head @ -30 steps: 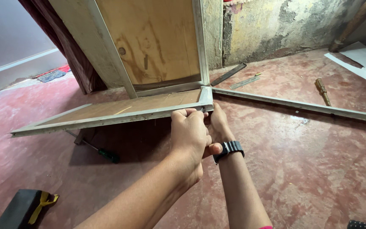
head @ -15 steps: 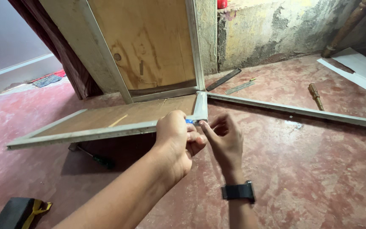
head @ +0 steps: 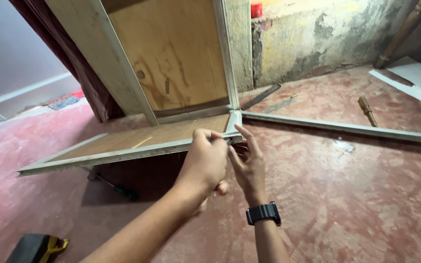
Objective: The person assembles a metal frame by aligning corner brackets and screwing them into place using a screwdriver. They work on the floor, attaching metal rails to a wooden board and securing the joints.
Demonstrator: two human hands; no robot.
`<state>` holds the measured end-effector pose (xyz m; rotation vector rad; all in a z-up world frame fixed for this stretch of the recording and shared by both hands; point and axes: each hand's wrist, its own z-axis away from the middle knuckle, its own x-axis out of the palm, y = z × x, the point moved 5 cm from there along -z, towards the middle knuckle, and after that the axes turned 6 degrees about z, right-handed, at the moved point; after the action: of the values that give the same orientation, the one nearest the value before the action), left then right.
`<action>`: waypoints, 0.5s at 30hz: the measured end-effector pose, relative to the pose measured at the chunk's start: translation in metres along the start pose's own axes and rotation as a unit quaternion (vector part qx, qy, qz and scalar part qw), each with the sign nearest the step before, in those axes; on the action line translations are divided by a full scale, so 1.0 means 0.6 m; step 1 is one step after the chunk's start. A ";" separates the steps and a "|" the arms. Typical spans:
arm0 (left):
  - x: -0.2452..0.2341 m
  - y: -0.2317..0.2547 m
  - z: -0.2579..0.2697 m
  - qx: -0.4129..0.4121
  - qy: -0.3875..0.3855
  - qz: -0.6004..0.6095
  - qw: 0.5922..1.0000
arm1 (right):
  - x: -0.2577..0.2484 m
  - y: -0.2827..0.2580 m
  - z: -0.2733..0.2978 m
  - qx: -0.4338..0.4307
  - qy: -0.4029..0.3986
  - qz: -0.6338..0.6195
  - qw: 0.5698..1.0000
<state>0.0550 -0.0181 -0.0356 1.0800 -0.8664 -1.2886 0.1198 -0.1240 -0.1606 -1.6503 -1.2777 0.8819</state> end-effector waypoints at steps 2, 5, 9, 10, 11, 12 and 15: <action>-0.022 0.055 0.003 0.219 0.007 -0.340 0.915 | 0.001 -0.009 -0.021 0.001 0.003 0.006 1.000; -0.033 0.086 0.006 0.329 -0.007 -0.589 0.738 | 0.005 -0.023 -0.051 -0.025 -0.014 -0.052 0.998; -0.038 0.106 -0.012 0.285 -0.030 -0.714 0.639 | 0.009 -0.024 -0.083 -0.009 -0.052 -0.071 0.996; -0.031 0.121 -0.015 0.317 -0.035 -0.722 0.614 | 0.011 -0.025 -0.089 -0.010 -0.051 -0.071 0.996; -0.024 0.137 -0.018 0.348 -0.041 -0.729 0.587 | 0.013 -0.027 -0.094 -0.011 -0.050 -0.072 0.996; -0.014 0.150 -0.020 0.382 -0.046 -0.734 0.560 | 0.011 -0.029 -0.099 -0.015 -0.047 -0.070 0.996; 0.002 0.165 -0.038 0.356 -0.067 -0.760 0.540 | 0.013 -0.026 -0.107 -0.003 -0.026 0.004 1.000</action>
<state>0.1069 -0.0203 0.0520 2.7512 -0.3322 -2.5096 0.1736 -0.1271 -0.1214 -1.6474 -1.3119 0.9328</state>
